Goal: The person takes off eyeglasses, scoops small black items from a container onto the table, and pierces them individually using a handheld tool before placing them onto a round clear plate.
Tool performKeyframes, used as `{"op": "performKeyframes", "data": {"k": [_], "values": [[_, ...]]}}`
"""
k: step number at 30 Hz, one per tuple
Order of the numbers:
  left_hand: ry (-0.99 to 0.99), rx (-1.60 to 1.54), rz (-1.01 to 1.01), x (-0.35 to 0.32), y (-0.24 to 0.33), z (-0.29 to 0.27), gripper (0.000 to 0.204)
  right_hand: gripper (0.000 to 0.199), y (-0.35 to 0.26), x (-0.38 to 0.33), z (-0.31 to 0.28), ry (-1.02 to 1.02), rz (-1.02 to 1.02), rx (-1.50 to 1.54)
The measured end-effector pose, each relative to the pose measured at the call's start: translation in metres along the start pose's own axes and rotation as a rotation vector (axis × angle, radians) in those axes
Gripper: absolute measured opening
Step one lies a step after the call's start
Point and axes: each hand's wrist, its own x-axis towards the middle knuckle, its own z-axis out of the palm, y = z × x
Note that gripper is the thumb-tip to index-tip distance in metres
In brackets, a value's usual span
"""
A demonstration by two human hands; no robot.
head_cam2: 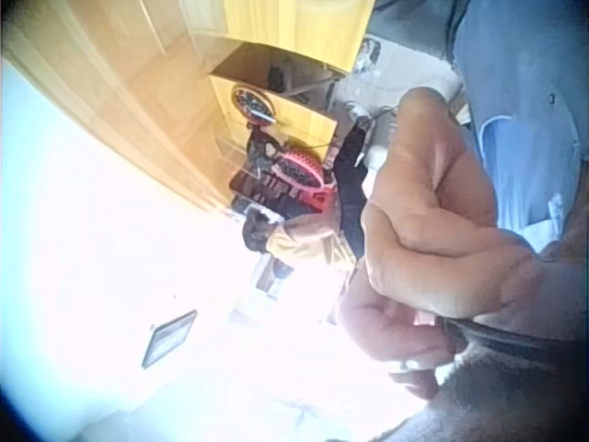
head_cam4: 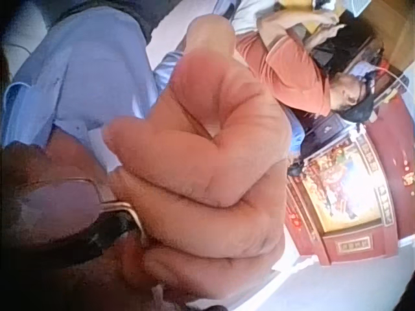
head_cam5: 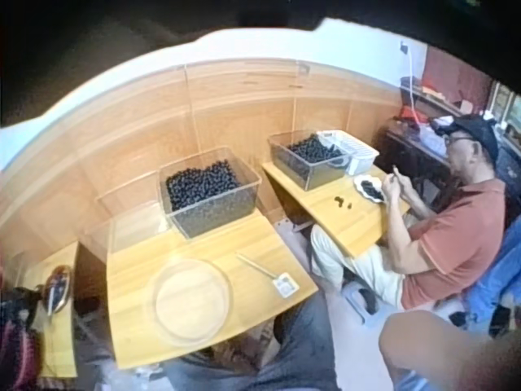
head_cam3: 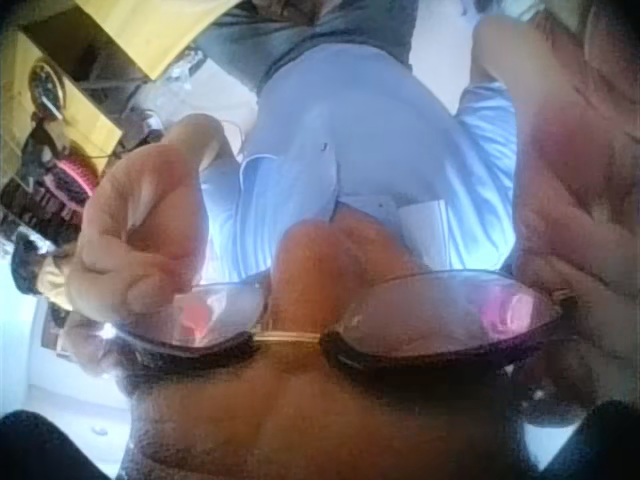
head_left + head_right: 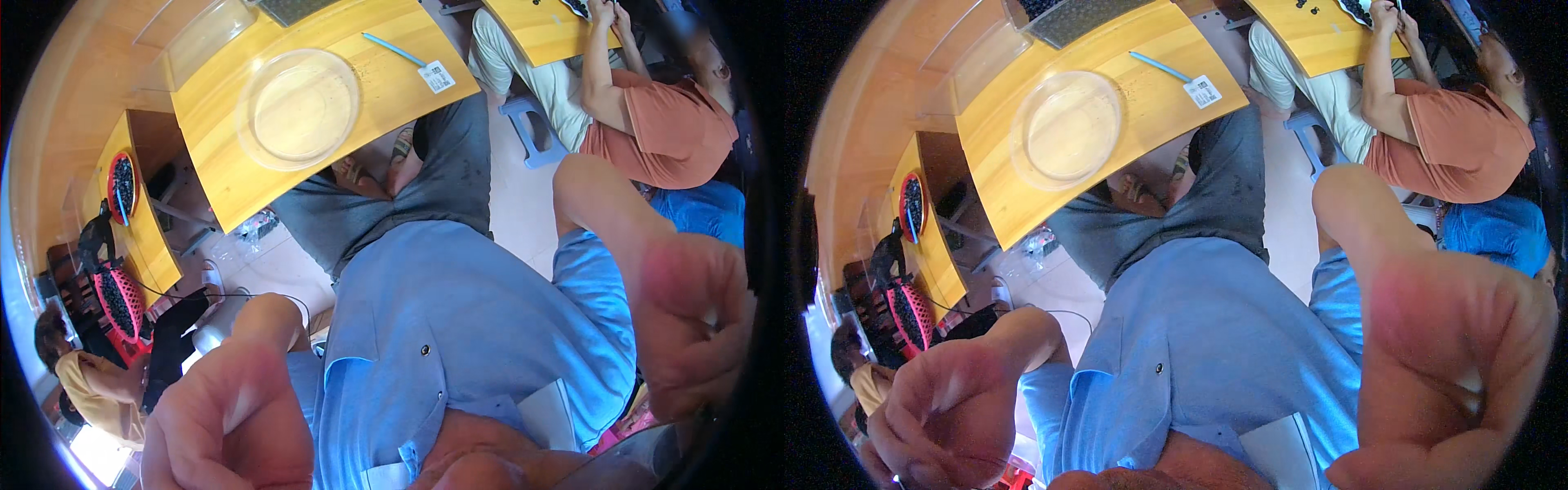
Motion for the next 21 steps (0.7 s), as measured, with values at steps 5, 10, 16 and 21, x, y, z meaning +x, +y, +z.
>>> {"op": "performKeyframes", "data": {"k": [5, 10, 16, 21], "values": [[0.202, 0.136, 0.288, -0.006, -0.014, 0.005, 0.033, 0.008, 0.003, 0.001, 0.006, 0.019, -0.044, 0.005], [0.021, 0.369, 0.362, 0.002, -0.010, -0.002, 0.102, 0.007, -0.001, 0.002, 0.007, 0.031, -0.101, 0.010], [-0.115, 0.295, 0.309, -0.006, -0.005, -0.015, 0.116, 0.006, 0.003, 0.006, 0.007, 0.066, -0.223, 0.055], [-0.144, 0.107, 0.112, -0.016, 0.018, -0.026, 0.114, 0.006, 0.012, 0.011, 0.005, 0.088, -0.291, 0.077]]}}
